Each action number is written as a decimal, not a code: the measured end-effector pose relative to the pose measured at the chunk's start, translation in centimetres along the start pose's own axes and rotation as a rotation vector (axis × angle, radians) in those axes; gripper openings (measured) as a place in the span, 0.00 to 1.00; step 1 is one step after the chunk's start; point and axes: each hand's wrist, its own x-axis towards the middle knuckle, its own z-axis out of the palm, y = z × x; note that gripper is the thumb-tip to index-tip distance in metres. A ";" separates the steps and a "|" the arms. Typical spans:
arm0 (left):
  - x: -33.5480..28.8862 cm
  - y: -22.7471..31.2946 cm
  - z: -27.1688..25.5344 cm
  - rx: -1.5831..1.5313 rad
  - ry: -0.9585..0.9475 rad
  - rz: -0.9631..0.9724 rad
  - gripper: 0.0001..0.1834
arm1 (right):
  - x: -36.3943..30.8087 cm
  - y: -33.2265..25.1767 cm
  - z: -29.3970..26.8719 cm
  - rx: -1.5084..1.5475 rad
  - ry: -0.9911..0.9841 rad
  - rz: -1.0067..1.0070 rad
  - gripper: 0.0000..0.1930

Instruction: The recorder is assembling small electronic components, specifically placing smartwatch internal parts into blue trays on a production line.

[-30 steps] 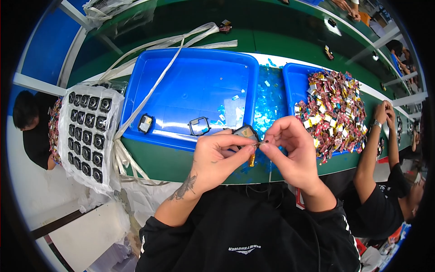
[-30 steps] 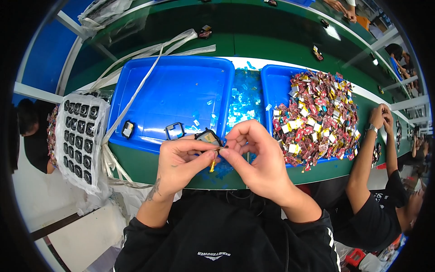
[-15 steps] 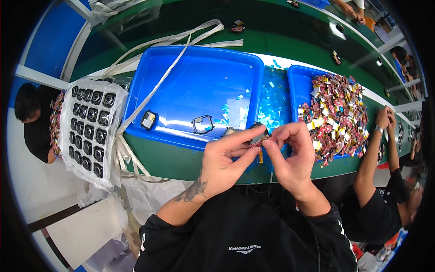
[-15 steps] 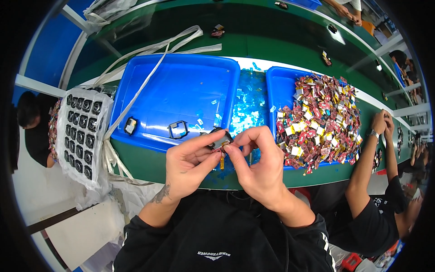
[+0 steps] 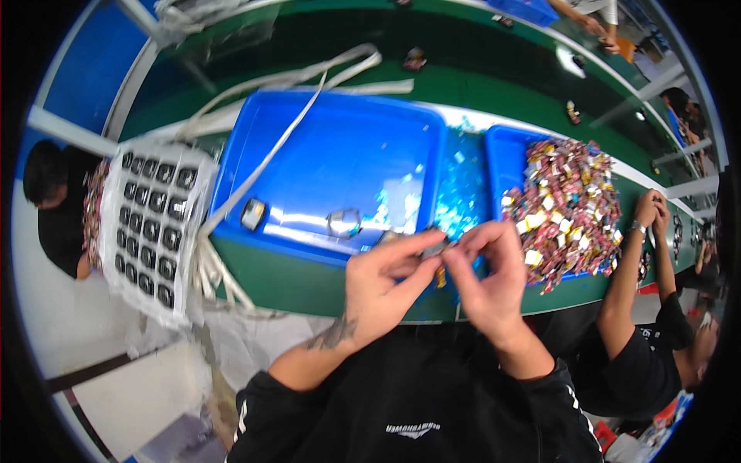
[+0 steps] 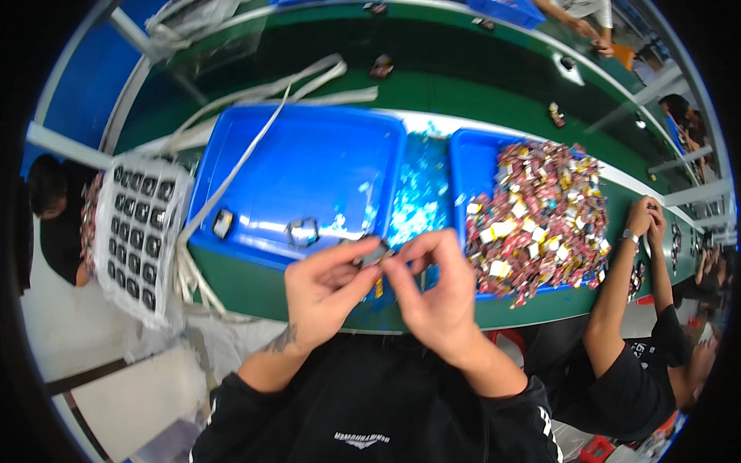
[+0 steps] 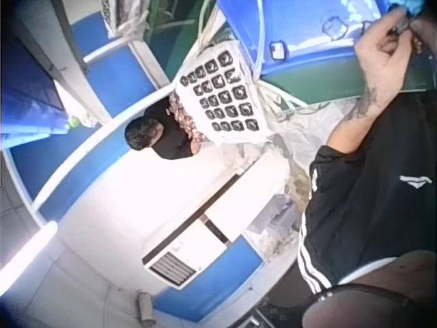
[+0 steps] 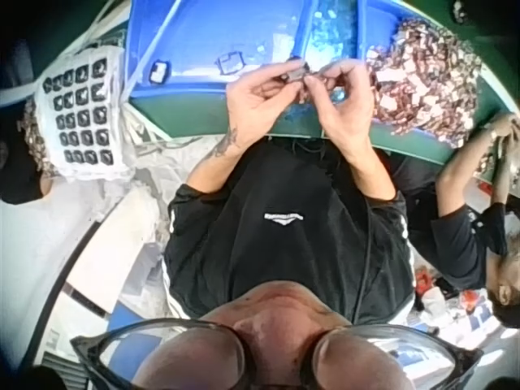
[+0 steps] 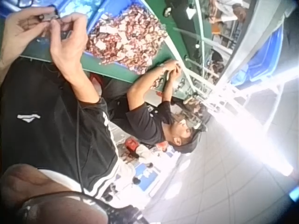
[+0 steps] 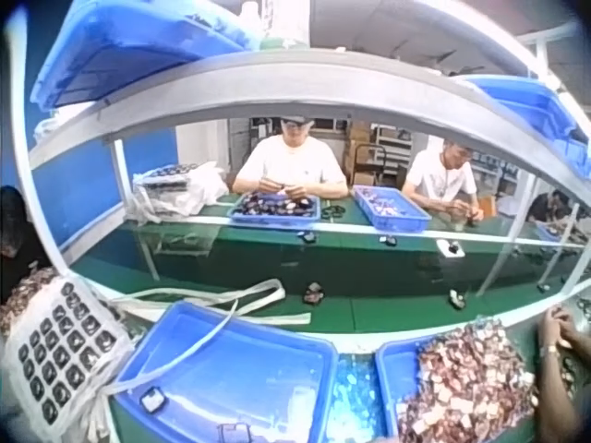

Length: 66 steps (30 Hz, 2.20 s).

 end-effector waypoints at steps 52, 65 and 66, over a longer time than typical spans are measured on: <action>3.2 1.5 -8.3 -0.255 0.224 -0.036 0.13 | 18.3 4.8 -16.5 -0.995 -0.472 0.011 0.08; 3.6 0.3 -5.1 -0.128 0.087 -0.032 0.09 | 13.7 4.6 -17.3 -0.692 -0.252 0.042 0.06; 3.6 0.3 -4.9 -0.114 0.084 -0.030 0.09 | 13.6 4.7 -17.2 -0.694 -0.240 0.063 0.06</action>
